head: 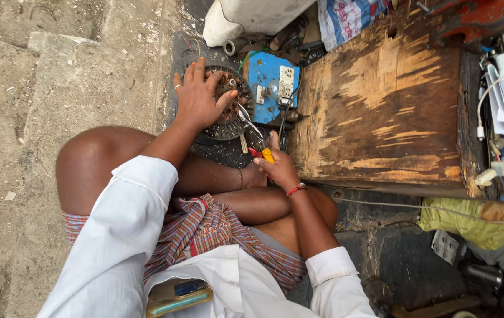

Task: The person sits on the ground holding an electric motor armature and uses pliers to grip and pull copper windings out of the armature slots one at a time, working around the part and collecting the removed wire.

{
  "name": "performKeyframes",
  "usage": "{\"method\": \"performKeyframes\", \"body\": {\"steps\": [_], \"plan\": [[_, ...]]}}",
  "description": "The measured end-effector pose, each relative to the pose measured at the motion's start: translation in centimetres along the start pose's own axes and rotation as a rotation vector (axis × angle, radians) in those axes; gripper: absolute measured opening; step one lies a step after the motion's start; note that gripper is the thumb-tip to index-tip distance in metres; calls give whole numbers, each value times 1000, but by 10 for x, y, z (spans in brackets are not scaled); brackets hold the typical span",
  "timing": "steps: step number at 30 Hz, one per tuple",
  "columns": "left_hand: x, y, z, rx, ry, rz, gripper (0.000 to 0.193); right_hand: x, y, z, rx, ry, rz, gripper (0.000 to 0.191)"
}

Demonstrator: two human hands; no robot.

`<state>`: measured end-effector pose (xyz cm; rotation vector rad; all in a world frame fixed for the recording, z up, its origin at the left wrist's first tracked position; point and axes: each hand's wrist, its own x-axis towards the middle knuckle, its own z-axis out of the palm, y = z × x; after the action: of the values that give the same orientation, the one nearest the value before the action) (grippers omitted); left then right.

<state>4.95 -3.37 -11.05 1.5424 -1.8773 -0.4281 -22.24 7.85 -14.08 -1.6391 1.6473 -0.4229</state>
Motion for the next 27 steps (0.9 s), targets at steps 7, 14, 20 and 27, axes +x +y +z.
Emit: {"method": "performKeyframes", "body": {"steps": [7, 14, 20, 27], "plan": [[5, -2, 11, -94, 16, 67, 50, 20, 10, -31, -191, -23, -276, 30], [6, -13, 15, -142, -12, 127, 50, 12, 11, -25, -354, 117, -236, 31], [4, -18, 18, -139, 37, 220, 48, 9, 6, -31, -596, 201, -274, 26], [5, -15, 16, -200, 80, 254, 45, 12, 10, -23, -564, 308, -371, 30]]}}
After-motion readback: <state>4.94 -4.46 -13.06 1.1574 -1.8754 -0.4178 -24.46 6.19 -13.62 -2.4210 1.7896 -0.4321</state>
